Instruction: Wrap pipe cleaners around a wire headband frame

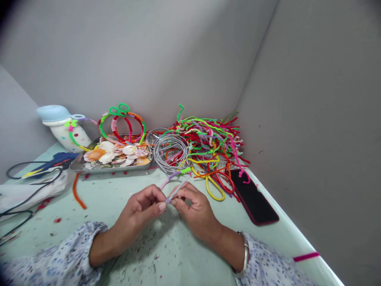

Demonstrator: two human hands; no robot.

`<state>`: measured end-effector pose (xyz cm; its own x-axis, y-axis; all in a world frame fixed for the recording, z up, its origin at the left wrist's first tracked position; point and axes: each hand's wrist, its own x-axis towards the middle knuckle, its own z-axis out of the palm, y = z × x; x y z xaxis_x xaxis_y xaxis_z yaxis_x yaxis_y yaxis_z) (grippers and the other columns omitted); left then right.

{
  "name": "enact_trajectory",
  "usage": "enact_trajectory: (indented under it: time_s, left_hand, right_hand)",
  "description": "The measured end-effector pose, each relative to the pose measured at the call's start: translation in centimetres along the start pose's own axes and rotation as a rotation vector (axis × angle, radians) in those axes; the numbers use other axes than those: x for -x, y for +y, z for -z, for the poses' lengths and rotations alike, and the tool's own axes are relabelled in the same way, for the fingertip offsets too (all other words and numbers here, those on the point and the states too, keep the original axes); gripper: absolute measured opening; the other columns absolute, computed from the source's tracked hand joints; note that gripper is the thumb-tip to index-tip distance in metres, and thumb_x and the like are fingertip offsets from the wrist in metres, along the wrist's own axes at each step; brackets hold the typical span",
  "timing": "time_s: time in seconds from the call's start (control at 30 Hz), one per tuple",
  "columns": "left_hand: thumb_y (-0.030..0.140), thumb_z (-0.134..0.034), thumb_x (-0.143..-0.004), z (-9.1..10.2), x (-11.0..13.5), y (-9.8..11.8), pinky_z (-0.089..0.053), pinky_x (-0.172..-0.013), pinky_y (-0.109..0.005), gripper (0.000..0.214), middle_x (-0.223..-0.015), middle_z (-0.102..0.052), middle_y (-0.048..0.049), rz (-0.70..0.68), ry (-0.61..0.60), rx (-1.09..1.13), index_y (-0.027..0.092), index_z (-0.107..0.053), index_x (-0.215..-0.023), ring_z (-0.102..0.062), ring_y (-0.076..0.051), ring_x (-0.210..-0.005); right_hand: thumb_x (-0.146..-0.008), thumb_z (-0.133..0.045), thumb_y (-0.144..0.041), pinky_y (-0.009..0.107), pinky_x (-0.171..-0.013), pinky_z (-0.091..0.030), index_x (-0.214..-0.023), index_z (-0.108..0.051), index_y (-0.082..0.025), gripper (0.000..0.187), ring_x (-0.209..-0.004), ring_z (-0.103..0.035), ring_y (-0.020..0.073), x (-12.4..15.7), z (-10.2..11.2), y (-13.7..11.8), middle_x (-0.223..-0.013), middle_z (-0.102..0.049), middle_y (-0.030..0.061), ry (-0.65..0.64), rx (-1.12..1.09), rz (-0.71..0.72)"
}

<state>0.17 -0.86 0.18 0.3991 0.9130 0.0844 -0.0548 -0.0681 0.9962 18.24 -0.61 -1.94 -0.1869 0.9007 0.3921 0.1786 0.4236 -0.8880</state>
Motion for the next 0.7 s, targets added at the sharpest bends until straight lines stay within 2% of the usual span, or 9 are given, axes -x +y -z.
enact_trajectory:
  time_s: [0.17, 0.27, 0.4, 0.7]
  left_hand:
    - [0.032, -0.062, -0.086, 0.0, 0.1, -0.1, -0.037, -0.064, -0.026, 0.016, -0.073, -0.053, 0.0008, -0.059, 0.024, -0.083, 0.018, -0.056, -0.08, -0.047, -0.014, -0.07]
    - [0.031, -0.06, -0.087, 0.0, 0.0, -0.1, -0.038, -0.065, -0.026, 0.015, -0.075, -0.055, 0.0005, -0.076, 0.055, -0.142, 0.018, -0.057, -0.082, -0.048, -0.014, -0.071]
    - [0.032, -0.058, -0.088, -0.1, 0.0, -0.1, -0.039, -0.066, -0.026, 0.014, -0.077, -0.056, 0.0001, -0.073, 0.086, -0.206, 0.018, -0.057, -0.083, -0.05, -0.014, -0.072]
    - [0.028, -0.055, -0.09, -0.3, -0.1, 0.2, -0.041, -0.067, -0.027, 0.013, -0.077, -0.059, -0.0005, -0.136, 0.124, -0.344, 0.018, -0.057, -0.083, -0.053, -0.015, -0.072]
  right_hand:
    - [-0.084, -0.067, -0.027, 0.029, -0.073, -0.045, -0.08, -0.065, -0.024, 0.006, -0.081, -0.054, 0.0174, -0.1, -0.2, -0.1, -0.084, -0.057, 0.0012, 0.078, 0.051, 0.011]
    - [-0.083, -0.067, -0.027, 0.028, -0.069, -0.044, -0.079, -0.059, -0.023, 0.01, -0.075, -0.052, 0.0163, -0.1, -0.3, -0.3, -0.079, -0.054, -0.0002, 0.103, 0.057, -0.024]
    - [-0.087, -0.062, -0.029, 0.027, -0.067, -0.042, -0.076, -0.056, -0.021, 0.014, -0.072, -0.05, 0.0154, 0.2, -0.4, -0.8, -0.076, -0.051, -0.0008, 0.064, 0.026, -0.075]
    - [-0.091, -0.056, -0.031, 0.027, -0.062, -0.039, -0.077, -0.065, -0.02, 0.02, -0.07, -0.05, 0.0154, 0.5, -0.1, -1.5, -0.074, -0.053, 0.0008, -0.019, -0.061, -0.116]
